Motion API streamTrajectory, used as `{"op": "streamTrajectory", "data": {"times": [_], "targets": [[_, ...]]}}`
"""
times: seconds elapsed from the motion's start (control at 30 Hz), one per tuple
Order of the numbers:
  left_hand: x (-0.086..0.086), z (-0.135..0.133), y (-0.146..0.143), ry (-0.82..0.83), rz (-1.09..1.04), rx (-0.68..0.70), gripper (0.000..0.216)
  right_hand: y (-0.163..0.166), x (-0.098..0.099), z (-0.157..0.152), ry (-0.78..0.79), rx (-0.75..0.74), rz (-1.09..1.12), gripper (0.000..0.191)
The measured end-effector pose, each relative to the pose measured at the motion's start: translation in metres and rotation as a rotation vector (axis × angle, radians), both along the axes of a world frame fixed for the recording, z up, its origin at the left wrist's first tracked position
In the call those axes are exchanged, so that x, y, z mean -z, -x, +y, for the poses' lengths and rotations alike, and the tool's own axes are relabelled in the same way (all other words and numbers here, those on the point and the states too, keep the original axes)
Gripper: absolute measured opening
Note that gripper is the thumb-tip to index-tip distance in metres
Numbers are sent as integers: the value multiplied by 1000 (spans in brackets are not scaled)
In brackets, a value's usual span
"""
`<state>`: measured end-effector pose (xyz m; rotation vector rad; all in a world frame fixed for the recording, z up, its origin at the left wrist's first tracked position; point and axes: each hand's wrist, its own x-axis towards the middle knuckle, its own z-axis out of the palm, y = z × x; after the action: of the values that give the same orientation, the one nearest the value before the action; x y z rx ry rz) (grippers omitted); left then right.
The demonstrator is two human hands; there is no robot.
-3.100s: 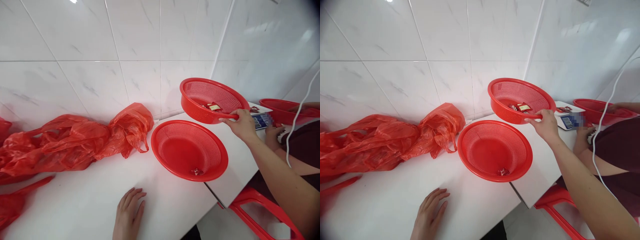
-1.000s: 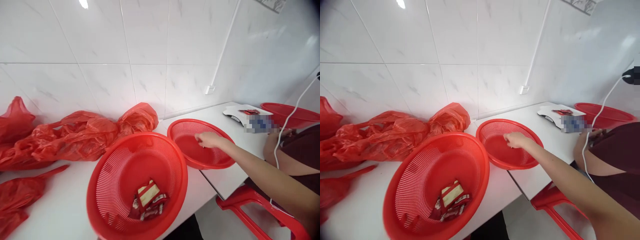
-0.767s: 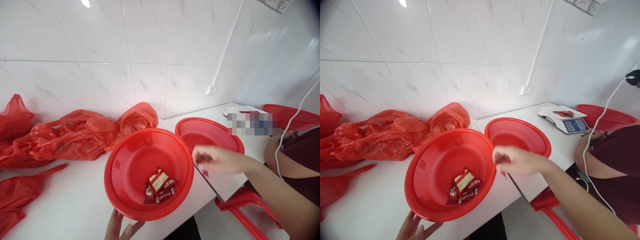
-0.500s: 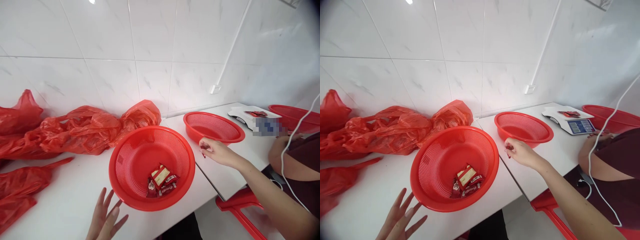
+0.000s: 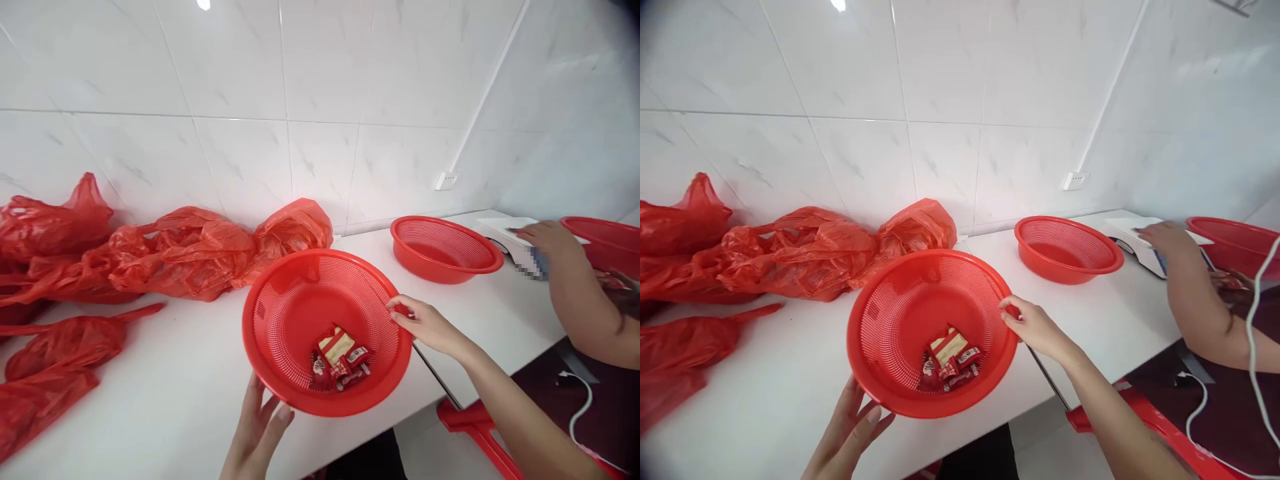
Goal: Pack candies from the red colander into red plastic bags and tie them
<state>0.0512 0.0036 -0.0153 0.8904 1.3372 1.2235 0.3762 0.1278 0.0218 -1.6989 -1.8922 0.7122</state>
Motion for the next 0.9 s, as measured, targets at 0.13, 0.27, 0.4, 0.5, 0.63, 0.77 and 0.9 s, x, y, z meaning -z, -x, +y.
{"op": "streamTrajectory", "data": {"times": [0.13,0.27,0.4,0.5,0.63,0.77,0.9], "targets": [[8,-5,-3,6,-26,284,70,-50,16,19,-124,198,18,33],[15,-9,4,-23,110,432,55,-92,22,32,-116,365,-124,35],[25,-10,18,-18,204,323,47,-79,3,29,-203,436,-387,38],[37,-9,29,-46,261,187,42,-26,-27,28,-324,329,-356,36],[53,-6,38,-61,272,31,35,73,-71,43,-394,-102,-132,31],[63,-4,40,-94,191,-63,38,164,-84,80,-340,-365,-317,27],[75,-5,38,-157,209,-81,46,222,-66,124,-253,-303,-411,25]]}}
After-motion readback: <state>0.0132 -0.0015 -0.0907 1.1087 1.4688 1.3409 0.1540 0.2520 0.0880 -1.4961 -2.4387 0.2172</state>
